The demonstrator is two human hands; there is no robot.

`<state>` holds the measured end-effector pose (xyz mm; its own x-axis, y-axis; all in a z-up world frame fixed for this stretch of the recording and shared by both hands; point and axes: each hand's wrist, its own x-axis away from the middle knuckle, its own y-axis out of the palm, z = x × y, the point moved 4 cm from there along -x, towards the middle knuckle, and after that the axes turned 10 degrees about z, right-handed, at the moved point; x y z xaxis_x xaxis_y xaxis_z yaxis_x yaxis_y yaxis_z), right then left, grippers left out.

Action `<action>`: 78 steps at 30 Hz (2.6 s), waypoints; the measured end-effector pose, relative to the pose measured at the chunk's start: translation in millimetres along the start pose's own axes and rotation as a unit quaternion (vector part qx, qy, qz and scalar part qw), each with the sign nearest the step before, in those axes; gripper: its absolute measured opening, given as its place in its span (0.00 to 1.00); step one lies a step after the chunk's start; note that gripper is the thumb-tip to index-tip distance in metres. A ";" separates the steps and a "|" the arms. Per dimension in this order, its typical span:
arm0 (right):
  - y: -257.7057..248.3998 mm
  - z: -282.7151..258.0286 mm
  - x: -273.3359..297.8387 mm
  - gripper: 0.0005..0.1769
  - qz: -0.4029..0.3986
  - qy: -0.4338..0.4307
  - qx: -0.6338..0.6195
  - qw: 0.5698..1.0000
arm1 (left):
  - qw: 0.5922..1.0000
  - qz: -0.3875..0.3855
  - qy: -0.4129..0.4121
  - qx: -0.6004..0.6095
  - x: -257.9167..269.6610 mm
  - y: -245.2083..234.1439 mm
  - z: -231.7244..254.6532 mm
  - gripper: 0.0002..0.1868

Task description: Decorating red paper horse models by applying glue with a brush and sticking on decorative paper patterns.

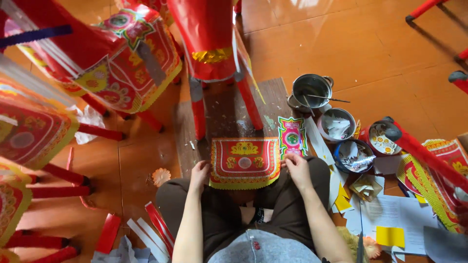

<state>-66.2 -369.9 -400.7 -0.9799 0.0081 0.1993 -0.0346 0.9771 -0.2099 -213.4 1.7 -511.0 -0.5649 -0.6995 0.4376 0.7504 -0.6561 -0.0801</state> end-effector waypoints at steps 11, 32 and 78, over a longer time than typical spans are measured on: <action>57.3 -378.2 18.7 0.03 -0.120 -0.544 0.079 0.826 | 0.925 -0.110 0.363 0.014 109.5 96.0 393.9 0.19; 108.3 -435.4 -28.6 0.09 -0.061 -0.706 0.186 0.681 | 0.917 -0.099 0.189 0.338 58.1 158.9 419.0 0.14; 128.9 -389.6 45.5 0.54 0.002 -0.561 0.086 0.823 | 0.916 -0.056 0.291 0.269 110.3 135.9 437.5 0.14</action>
<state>-38.7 -160.7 -45.7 -0.5414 -0.2846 -0.7912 0.0363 0.9322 -0.3602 -23.6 -40.7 -81.8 -0.6178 -0.7723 -0.1479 0.6492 -0.6071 0.4582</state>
